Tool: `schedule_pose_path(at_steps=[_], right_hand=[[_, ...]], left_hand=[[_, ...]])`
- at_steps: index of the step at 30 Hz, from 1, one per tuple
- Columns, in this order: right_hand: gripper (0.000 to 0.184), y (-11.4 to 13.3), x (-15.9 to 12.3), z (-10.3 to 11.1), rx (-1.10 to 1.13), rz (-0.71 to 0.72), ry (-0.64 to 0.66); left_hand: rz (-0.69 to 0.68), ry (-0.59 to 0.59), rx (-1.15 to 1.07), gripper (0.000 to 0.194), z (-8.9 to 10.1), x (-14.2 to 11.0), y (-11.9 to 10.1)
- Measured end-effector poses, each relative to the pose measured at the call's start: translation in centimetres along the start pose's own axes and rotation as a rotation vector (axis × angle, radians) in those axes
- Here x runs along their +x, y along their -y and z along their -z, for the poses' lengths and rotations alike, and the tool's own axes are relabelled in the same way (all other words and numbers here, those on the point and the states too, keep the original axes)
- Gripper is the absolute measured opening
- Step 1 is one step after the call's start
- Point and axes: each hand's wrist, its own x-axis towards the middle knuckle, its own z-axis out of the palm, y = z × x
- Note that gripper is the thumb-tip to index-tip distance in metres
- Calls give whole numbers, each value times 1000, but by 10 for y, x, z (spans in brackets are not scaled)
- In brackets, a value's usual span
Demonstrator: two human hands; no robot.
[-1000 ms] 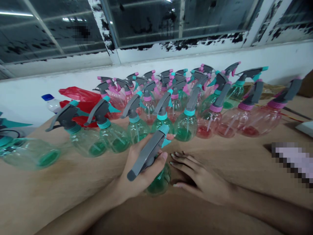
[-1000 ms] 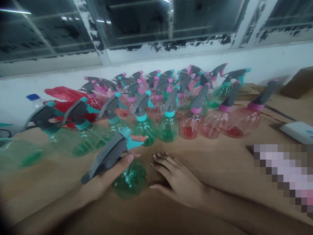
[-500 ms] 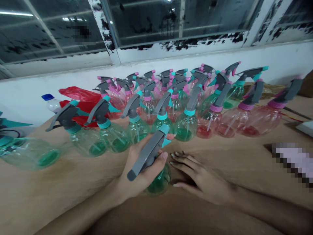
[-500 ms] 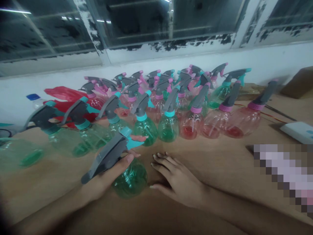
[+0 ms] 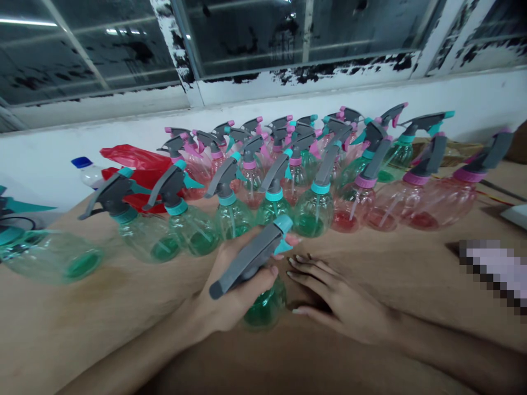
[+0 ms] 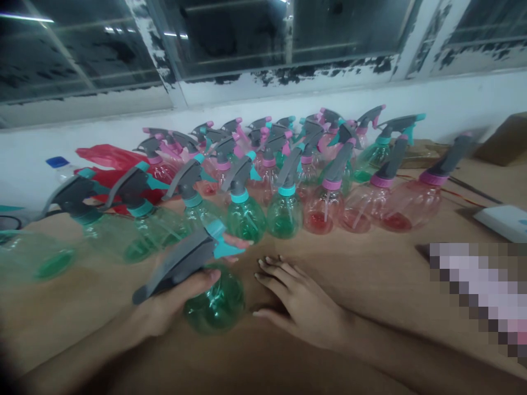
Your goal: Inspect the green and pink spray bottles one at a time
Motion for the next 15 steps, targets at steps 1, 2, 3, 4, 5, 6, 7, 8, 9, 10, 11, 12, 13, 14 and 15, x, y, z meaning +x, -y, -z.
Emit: schedule_pose_path(at_steps=[1,2,3,4,5,6,7,8,9,10,11,12,13,14,15], right_hand=[[54,0,0,0,2,-1,2],[54,0,0,0,5,-3,1],[54,0,0,0,7,-2,-4],[54,0,0,0,10,-1,-10],[54,0,0,0,12,0,-17],[54,0,0,-1,15,1,-25],[54,0,0,-1,17,1,-30],[54,0,0,-1,19,1,-33],[54,0,0,-2,20,0,-35],[53,0,0,-2,20,0,-36],[53,0,0,-1,21,0,-38],[53,1,0,-1,22,-2,-38],[52,1,0,-1,24,-4,-36],[52,1,0,0,26,-5,-31],[52,1,0,0,27,-7,-26]], left_hand=[[-8,15,16,24,2,0,0],[-20,27,32,22,4,0,0],[-35,34,43,20,6,-1,0],[-49,32,45,17,6,-1,0],[-60,26,39,15,7,-2,0],[-67,22,26,14,6,-2,1],[-66,9,6,15,5,-2,2],[-56,-10,-20,18,3,-2,2],[-38,-34,-47,22,1,-2,3],[-17,-57,-71,28,-1,-2,4],[0,-77,-90,33,-2,-1,4],[9,-94,-101,37,-4,-1,5],[12,-106,-104,39,-5,0,6],[9,-108,-100,41,-6,0,7],[2,-111,-93,42,-7,0,7]])
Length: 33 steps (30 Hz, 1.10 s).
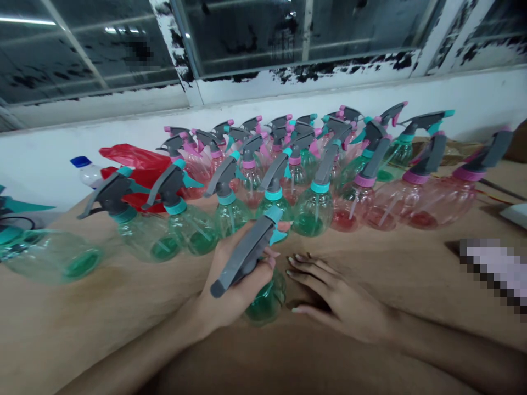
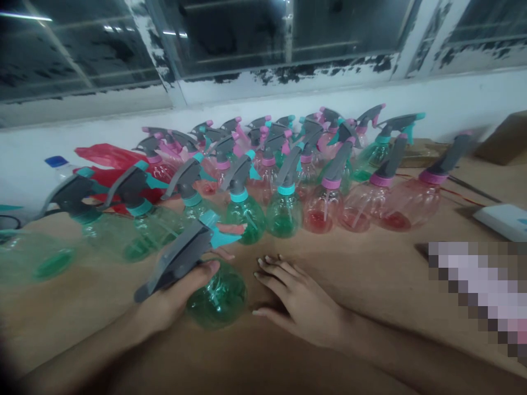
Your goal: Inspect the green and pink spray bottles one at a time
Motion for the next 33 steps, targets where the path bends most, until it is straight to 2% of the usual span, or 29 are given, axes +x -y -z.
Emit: schedule_pose_path(at_steps=[8,25,33], right_hand=[[52,0,1,1,-23,10,7],[52,0,0,0,8,9,-23],[52,0,1,2,8,8,11]], left_hand=[[-32,0,12,44,1,0,-1],[2,23,29,39,0,2,-4],[26,42,48,39,0,1,-3]])
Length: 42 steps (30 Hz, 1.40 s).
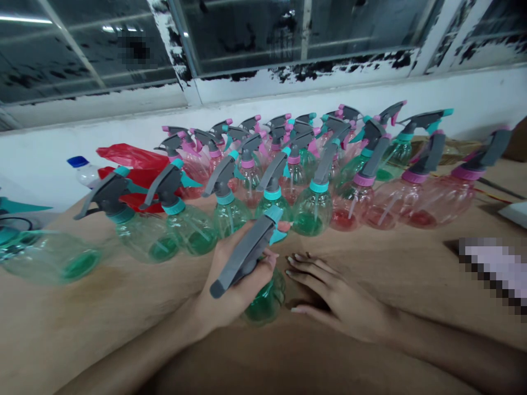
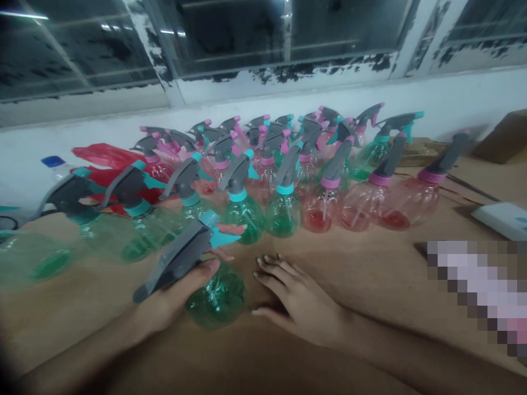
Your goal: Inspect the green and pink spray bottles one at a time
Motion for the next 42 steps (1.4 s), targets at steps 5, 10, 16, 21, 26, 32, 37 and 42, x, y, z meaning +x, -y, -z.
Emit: schedule_pose_path(at_steps=[5,10,16,21,26,32,37,42], right_hand=[[52,0,-1,-1,7,2,-15],[53,0,-1,-1,3,1,-11],[52,0,0,-2,-9,12,-37],[53,0,0,-2,-7,-2,-25],[52,0,0,-1,-2,-4,-19],[53,0,-1,-1,16,-4,-22],[52,0,-1,-2,-3,-3,-17],[52,-1,-1,-2,-24,0,3]], left_hand=[[-3,-1,3,40,1,1,-1],[-14,2,21,41,1,2,-1],[-32,-14,31,41,0,1,1],[-33,-14,27,38,0,0,0],[-7,0,21,40,1,0,-2],[5,-8,24,37,1,0,-3],[8,1,28,25,2,-2,-6],[-29,57,62,18,8,-1,-4]])
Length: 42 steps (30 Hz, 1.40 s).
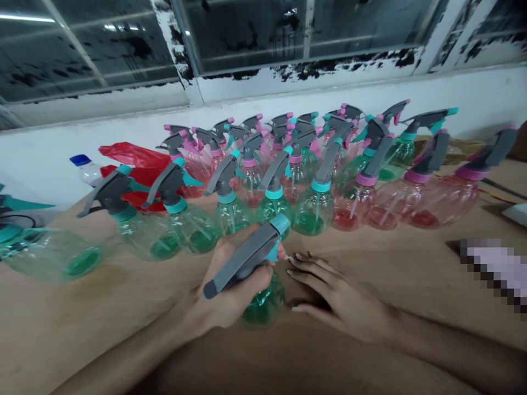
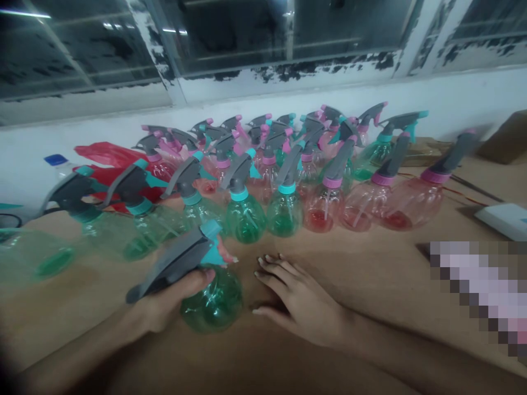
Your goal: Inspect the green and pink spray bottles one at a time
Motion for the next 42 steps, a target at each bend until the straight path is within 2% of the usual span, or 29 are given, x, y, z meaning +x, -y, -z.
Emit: schedule_pose_path(at_steps=[8,14,42], right_hand=[[51,2,1,2,5,-2,-12],[52,1,1,1,6,2,-15],[52,0,1,-1,1,4,-27]], left_hand=[[-35,20,-126,37,-2,2,-1],[-13,8,-151,42,-4,2,-1],[15,-30,-122,39,-7,3,-2]])
